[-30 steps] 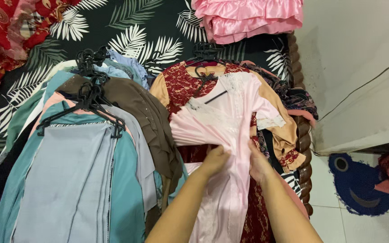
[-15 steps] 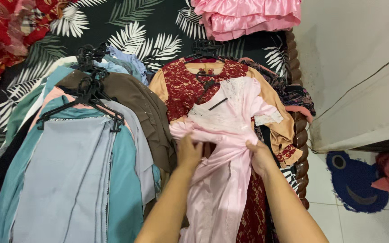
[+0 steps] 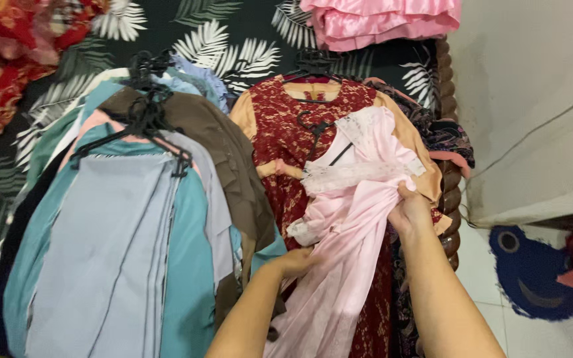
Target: The person takes a pink garment and a red garment from a bed, places them on hangers, and hangs them in a closet with other clothing items.
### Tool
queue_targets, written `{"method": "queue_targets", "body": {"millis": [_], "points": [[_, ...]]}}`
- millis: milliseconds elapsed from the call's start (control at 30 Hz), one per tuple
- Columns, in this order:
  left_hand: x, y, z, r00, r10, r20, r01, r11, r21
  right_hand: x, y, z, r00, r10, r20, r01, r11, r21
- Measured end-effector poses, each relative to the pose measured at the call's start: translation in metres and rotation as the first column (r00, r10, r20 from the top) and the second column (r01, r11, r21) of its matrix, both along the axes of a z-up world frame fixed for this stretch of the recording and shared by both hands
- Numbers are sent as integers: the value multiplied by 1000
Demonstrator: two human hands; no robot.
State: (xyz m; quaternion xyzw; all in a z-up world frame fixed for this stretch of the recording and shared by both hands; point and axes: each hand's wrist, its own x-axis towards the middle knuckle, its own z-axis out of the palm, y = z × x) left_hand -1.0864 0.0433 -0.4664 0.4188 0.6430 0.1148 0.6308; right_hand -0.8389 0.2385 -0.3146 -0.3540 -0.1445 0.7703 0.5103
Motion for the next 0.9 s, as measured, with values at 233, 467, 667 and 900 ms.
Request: {"method": "queue_targets", "body": {"millis": [233, 467, 667, 900], "points": [[-1, -43, -2, 965, 262, -9, -240, 898, 368, 10, -34, -54, 857, 340, 386, -347, 936, -55], [-3, -61, 34, 854, 441, 275, -519, 762, 387, 31, -155, -149, 118, 249, 961, -581, 802, -137], [-6, -112, 80, 914, 274, -300, -117, 884, 452, 57, -207, -169, 301, 164, 939, -364, 930, -46], [-9, -181, 91, 871, 325, -368, -91, 844, 529, 46, -252, -84, 920, -7, 393, 14, 1000, -15]]}}
